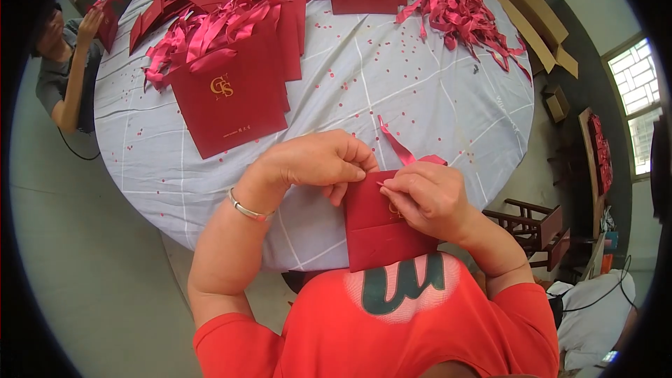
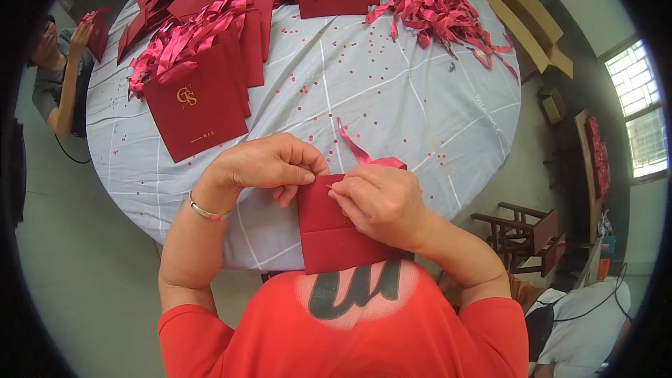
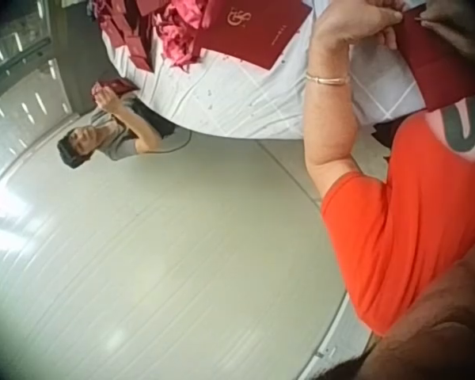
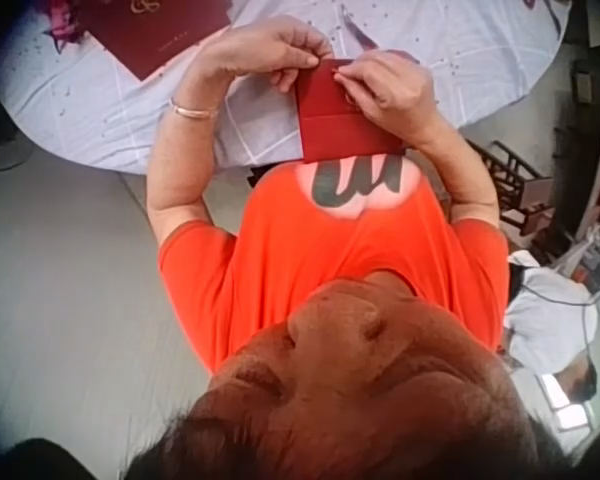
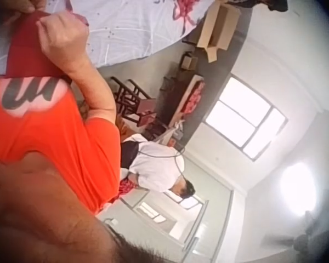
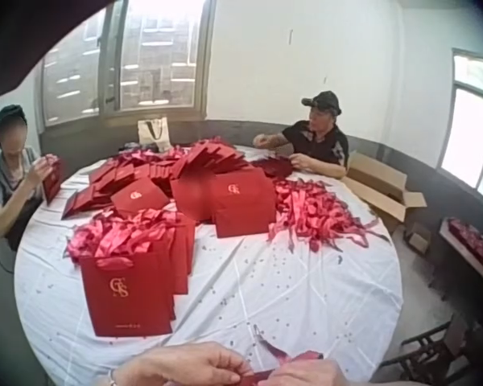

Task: The person attaches ribbon handles to paper gift bags by hand, threading ribbon strips through slits in each bag.

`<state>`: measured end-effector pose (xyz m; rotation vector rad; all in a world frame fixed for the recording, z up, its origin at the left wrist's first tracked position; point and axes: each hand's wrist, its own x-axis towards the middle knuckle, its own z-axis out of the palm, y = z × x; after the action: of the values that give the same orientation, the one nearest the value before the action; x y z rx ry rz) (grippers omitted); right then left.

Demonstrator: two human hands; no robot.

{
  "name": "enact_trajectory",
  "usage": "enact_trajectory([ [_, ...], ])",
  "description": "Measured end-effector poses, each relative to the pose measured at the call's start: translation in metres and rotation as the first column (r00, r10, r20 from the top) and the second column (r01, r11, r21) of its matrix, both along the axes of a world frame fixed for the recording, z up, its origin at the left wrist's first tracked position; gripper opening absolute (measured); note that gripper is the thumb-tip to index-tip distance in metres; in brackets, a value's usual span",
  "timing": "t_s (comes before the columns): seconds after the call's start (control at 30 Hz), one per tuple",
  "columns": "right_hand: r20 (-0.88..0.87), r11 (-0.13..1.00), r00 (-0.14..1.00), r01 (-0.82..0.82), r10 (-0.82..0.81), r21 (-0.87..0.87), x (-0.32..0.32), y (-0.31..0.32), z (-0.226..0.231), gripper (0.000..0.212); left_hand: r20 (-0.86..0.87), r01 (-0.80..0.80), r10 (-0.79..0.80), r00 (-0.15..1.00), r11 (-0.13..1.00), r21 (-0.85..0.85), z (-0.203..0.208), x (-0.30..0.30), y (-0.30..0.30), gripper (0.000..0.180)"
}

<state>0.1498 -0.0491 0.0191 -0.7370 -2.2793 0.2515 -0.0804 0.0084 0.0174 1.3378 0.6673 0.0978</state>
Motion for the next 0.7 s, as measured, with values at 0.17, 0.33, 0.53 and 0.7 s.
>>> enact_trajectory([
  [0.17, 0.06, 0.999, 0.998, 0.018, -0.022, 0.051, 0.0035, -0.0034, -0.0014, 0.018, 0.014, 0.004, -0.003, 1.0, 1.0, -0.02, -0.0017, 0.0003, 0.0, 0.02],
  [0.33, 0.065, 0.998, 0.998, 0.008, -0.012, 0.063, 0.0041, -0.0047, -0.0016, 0.018, 0.01, 0.005, -0.004, 1.0, 1.0, -0.021, -0.0025, 0.0005, -0.0001, 0.021],
  [0.53, 0.055, 0.996, 0.998, 0.02, -0.025, 0.091, 0.0017, -0.0028, -0.0052, 0.017, -0.001, 0.007, -0.007, 1.0, 1.0, -0.015, -0.0026, 0.0021, -0.0001, 0.02],
  [0.7, 0.074, 0.998, 0.997, 0.003, -0.008, 0.063, -0.0003, -0.0044, -0.0035, 0.016, 0.013, 0.024, -0.024, 1.0, 0.999, -0.031, -0.0059, 0.0018, -0.0001, 0.02],
])
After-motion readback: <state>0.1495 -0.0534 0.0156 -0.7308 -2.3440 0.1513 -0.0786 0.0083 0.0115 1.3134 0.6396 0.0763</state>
